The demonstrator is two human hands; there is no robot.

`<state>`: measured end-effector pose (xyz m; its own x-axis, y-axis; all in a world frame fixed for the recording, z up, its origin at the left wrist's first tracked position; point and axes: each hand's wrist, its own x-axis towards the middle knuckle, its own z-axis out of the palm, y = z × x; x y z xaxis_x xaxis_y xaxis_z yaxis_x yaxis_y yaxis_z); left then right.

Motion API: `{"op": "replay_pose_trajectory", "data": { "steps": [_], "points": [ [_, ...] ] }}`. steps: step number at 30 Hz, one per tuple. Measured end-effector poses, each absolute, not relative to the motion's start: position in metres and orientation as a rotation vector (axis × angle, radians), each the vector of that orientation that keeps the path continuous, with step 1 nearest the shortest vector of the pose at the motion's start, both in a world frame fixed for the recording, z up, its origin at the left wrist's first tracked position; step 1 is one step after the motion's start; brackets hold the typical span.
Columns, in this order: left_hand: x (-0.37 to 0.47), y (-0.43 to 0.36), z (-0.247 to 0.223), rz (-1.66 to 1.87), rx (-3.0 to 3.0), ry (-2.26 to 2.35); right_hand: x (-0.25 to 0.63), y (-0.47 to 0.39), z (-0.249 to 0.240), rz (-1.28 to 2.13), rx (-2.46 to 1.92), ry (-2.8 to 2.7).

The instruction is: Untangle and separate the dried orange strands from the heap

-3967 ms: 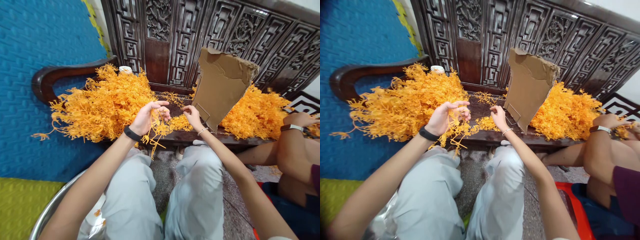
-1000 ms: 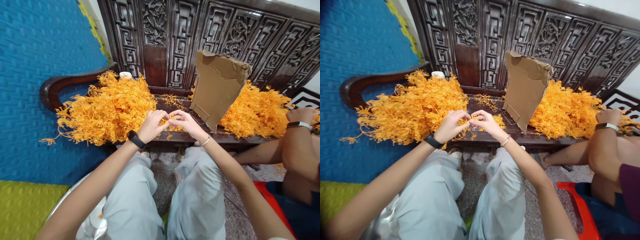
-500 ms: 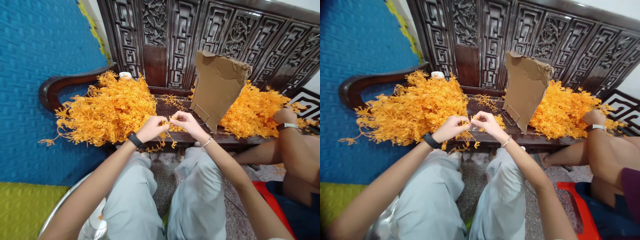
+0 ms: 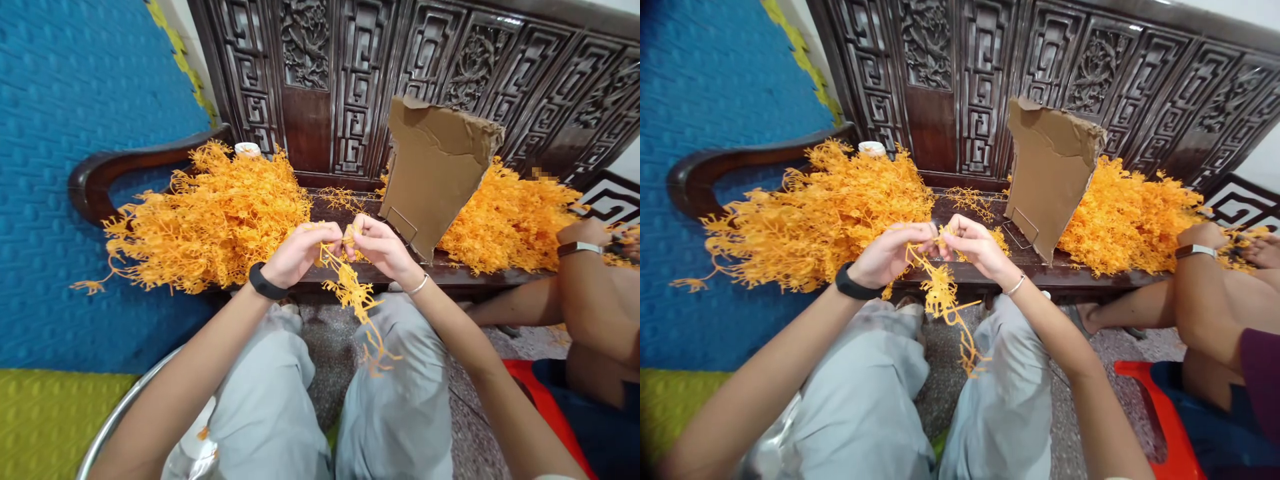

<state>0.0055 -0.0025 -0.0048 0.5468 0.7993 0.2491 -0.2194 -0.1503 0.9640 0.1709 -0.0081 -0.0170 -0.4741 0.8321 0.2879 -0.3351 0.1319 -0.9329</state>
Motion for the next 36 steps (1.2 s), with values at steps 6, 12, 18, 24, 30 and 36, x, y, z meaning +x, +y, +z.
{"op": "replay_pose_trajectory", "data": {
  "steps": [6,12,18,24,30,36],
  "points": [
    [0.012,-0.005,-0.004,0.923,1.322,0.467,0.173,-0.007,-0.016,1.574,-0.501,-1.432],
    [0.016,-0.001,-0.008,0.973,1.280,0.485,0.172,-0.003,-0.020,1.598,-0.465,-1.406],
    [0.017,0.000,-0.012,1.009,1.276,0.442,0.169,-0.002,-0.020,1.573,-0.502,-1.396],
    [0.018,-0.005,-0.009,1.019,1.293,0.429,0.170,-0.002,-0.020,1.570,-0.485,-1.411],
    [0.019,-0.009,-0.006,1.026,1.362,0.470,0.171,0.001,-0.023,1.552,-0.482,-1.422],
    [0.018,-0.010,-0.005,1.038,1.393,0.391,0.169,0.002,-0.023,1.567,-0.479,-1.383]
  ]
}}
